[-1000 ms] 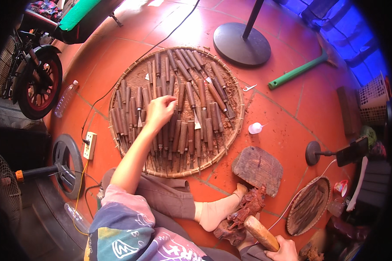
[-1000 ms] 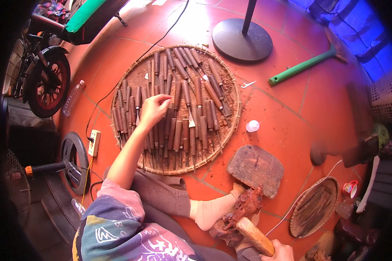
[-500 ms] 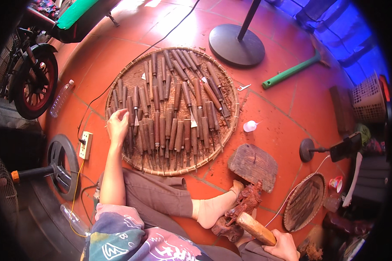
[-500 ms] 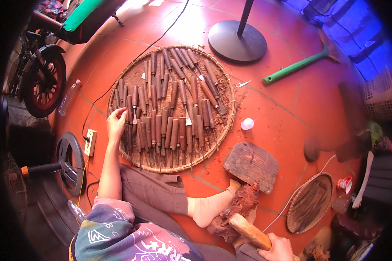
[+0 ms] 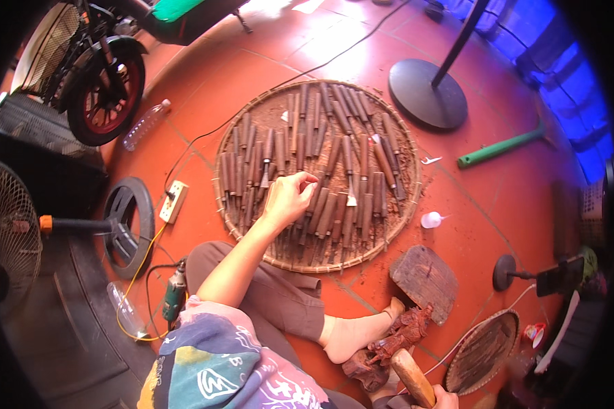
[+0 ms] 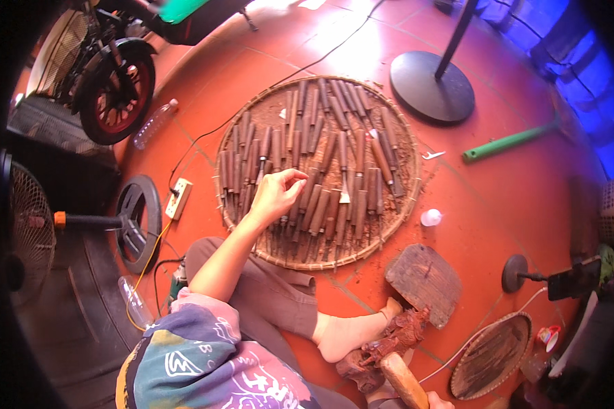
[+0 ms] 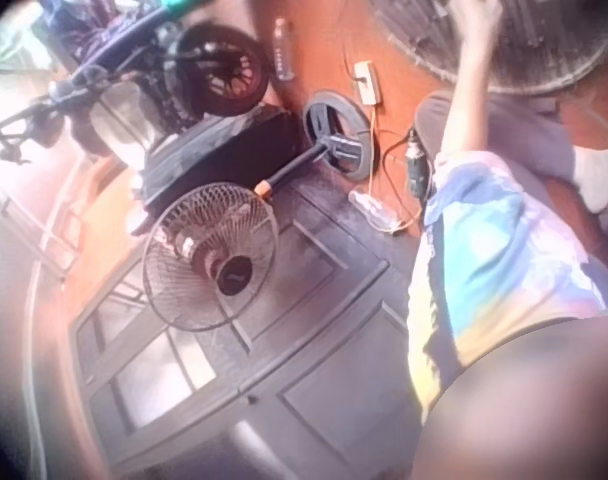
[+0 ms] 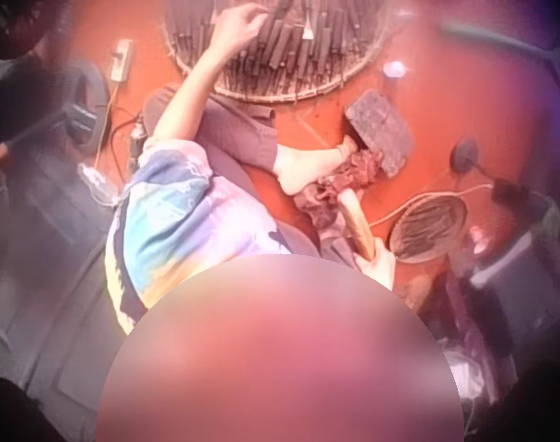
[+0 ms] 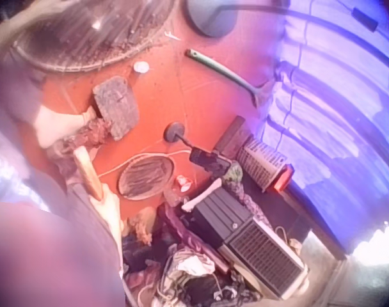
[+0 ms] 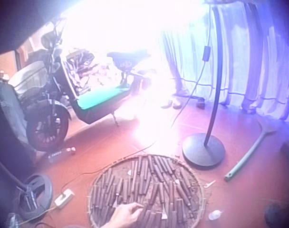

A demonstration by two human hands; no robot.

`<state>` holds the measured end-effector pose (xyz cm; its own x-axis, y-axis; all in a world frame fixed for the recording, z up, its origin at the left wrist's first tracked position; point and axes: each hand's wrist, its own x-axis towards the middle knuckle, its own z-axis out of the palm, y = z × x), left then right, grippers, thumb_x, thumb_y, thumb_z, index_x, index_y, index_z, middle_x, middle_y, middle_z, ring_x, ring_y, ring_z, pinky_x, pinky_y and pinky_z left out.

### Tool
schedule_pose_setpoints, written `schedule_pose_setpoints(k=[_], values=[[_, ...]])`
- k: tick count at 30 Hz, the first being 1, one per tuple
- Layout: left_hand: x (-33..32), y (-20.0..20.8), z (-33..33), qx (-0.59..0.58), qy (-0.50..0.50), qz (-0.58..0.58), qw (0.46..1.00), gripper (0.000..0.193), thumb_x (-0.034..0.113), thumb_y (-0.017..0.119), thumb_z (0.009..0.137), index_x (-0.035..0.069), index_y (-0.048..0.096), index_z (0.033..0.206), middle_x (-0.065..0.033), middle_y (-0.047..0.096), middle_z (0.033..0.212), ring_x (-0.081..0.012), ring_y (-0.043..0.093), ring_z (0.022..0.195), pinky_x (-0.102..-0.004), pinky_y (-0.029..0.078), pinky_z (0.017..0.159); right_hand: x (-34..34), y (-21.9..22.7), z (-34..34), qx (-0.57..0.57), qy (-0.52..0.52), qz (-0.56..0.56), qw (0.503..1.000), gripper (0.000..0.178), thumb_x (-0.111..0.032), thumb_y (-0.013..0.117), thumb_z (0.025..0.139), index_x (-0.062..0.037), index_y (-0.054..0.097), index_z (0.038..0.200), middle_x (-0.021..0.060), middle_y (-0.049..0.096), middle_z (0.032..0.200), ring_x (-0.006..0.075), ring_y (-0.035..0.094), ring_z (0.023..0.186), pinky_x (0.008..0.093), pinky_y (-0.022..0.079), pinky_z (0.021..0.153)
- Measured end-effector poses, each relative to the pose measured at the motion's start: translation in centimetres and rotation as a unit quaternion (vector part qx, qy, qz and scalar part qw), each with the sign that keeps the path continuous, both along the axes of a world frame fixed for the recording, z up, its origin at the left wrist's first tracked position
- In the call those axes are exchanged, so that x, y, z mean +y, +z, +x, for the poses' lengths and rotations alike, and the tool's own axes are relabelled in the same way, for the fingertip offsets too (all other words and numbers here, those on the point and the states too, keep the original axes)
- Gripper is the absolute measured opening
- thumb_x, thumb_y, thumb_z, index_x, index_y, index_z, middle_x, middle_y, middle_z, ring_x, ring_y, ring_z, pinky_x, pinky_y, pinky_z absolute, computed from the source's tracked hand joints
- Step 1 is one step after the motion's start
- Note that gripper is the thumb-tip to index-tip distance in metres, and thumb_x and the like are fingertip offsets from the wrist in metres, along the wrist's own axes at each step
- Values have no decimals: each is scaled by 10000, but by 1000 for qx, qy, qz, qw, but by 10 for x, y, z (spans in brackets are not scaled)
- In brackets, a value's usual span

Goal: The person carves a wooden figurine using a chisel and mallet. They repeatedly select different chisels from a nearby basket, strike the chisel with the mallet, and remove wood shavings from the figurine.

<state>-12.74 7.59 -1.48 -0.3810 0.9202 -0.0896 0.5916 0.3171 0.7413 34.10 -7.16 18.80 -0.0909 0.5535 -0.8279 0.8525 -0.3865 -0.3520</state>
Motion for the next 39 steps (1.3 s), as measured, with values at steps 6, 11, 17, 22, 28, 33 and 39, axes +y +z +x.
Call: schedule_pose_setpoints(k=[6, 11, 17, 22, 28, 33, 39], values=[[-50, -3, -67, 87, 133, -19, 987, 175, 221, 612, 862, 80, 712, 891, -168, 697, 792, -334, 696, 774, -419, 544, 729, 1, 10, -12, -10, 13, 20, 1000, 292, -95, 688, 751, 25, 622, 1008, 237, 651, 790, 292, 642, 725, 393, 494, 704], [-87, 0, -162, 86, 222, -38, 971, 189, 244, 679, 874, 63, 733, 875, -74, 725, 732, -143, 699, 666, -301, 537, 642, 3, 9, -20, -22, 44, 18, 999, 288, -107, 685, 749, 18, 622, 1000, 240, 650, 793, 328, 651, 745, 401, 494, 705], [-30, -21, -226, 194, 232, -56, 951, 328, 408, 745, 799, 91, 770, 885, -89, 740, 822, -201, 712, 810, -358, 535, 751, 2, 7, -24, -34, 72, 30, 996, 285, -103, 675, 745, 15, 632, 1001, 239, 651, 790, 333, 646, 741, 396, 497, 708], [34, -50, -235, 287, 216, -232, 904, 425, 442, 747, 746, 84, 763, 974, -149, 720, 1064, -296, 677, 1038, -410, 526, 922, -2, 3, -24, -37, 47, 16, 998, 298, -96, 669, 744, 27, 635, 1013, 222, 664, 802, 302, 653, 754, 382, 499, 727], [46, -67, -260, 159, 199, -260, 932, 519, 486, 737, 740, 43, 741, 1010, -169, 722, 1041, -275, 690, 1006, -396, 527, 878, 0, 10, -24, -42, 25, 26, 998, 297, -79, 664, 746, 38, 630, 1017, 211, 659, 803, 244, 621, 751, 359, 490, 740], [37, -46, -298, 34, 192, -21, 981, 407, 362, 625, 918, -27, 609, 1039, -172, 721, 924, -222, 718, 839, -335, 571, 719, -3, 1, -18, -11, -4, 8, 1000, 291, -78, 662, 760, 47, 629, 1021, 194, 658, 797, 216, 600, 744, 350, 485, 739], [40, -7, -298, -296, 139, 78, 942, 259, 240, 547, 1003, -17, 551, 1040, -197, 704, 950, -210, 713, 804, -259, 594, 640, -5, 3, -20, -17, -14, 8, 1000, 289, -87, 660, 772, 56, 631, 1023, 188, 664, 792, 210, 610, 750, 349, 488, 734]])
